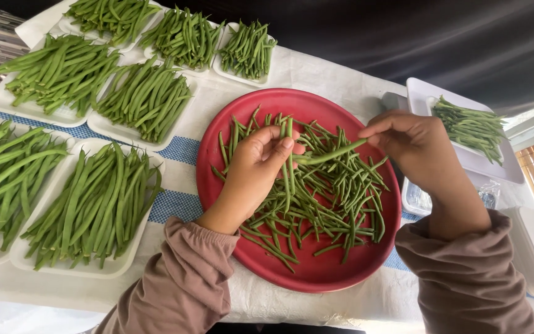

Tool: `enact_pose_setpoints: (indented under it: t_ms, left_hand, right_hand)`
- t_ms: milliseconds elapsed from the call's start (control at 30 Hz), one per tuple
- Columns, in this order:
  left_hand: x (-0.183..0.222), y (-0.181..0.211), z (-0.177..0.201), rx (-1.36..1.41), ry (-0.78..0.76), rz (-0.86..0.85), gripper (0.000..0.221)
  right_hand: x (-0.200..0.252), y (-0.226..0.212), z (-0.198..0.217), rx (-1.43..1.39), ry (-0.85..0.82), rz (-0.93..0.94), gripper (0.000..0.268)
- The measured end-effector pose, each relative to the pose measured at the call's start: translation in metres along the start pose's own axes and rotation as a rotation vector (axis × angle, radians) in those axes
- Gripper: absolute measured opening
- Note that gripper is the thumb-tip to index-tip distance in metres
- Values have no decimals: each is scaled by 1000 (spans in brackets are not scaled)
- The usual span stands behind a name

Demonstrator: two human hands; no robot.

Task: Sorting green beans from a large tray into smaller trays and weighing them on a digital scale for packaging.

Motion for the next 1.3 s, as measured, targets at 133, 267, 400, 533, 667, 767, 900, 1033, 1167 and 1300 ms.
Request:
enact_pose_setpoints:
  t_ms: [133,267,400,533,667,767,900,1033,1167,1300]
  left_hand:
    - [2,-1,-5,-122,-79,-75,24]
    - [1,-6,-5,-276,-125,-198,20]
    - [2,-2,-3,-418,-82,-193,23]
    - [7,4,-8,-259,-201,-116,17]
    - [9,4,-13,-134,-272,-9,21]
    - [6,-14,-14,146,-203,74,23]
    - [8,-15,-16,158,-208,106,24]
    - [9,-14,-16,152,-239,182,20]
    - [7,-18,-14,175,-245,191,22]
    - [8,-2,-8,202,-205,196,24]
  right_hand:
    - [4,-31,-11,-97,-215,31,19]
    - [1,-46,-18,71,-264,299,19]
    - [3,-54,-10,202,-144,376,24]
    - [1,-58,-19,153,-262,343,20]
    - [-2,-48,-35,74,-195,337,17]
    - [-2,-42,-44,-62,-105,237,21]
    - [-3,-37,-48,-76,-81,236,22]
    - [-1,-31,-56,-127,-48,232,24]
    - [-6,-5,-49,-76,-6,-14,15]
    - [-2,55,-46,433,-161,-289,10]
Point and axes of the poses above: each hand's wrist, its own x-axis away from the middle knuckle, its own z-axis out of the back of the hand, y = z × x, the point moved 1 cm from there along -x, towards the middle knuckle, and after that the axes turned 2 degrees about -z, right-handed, at the moved point
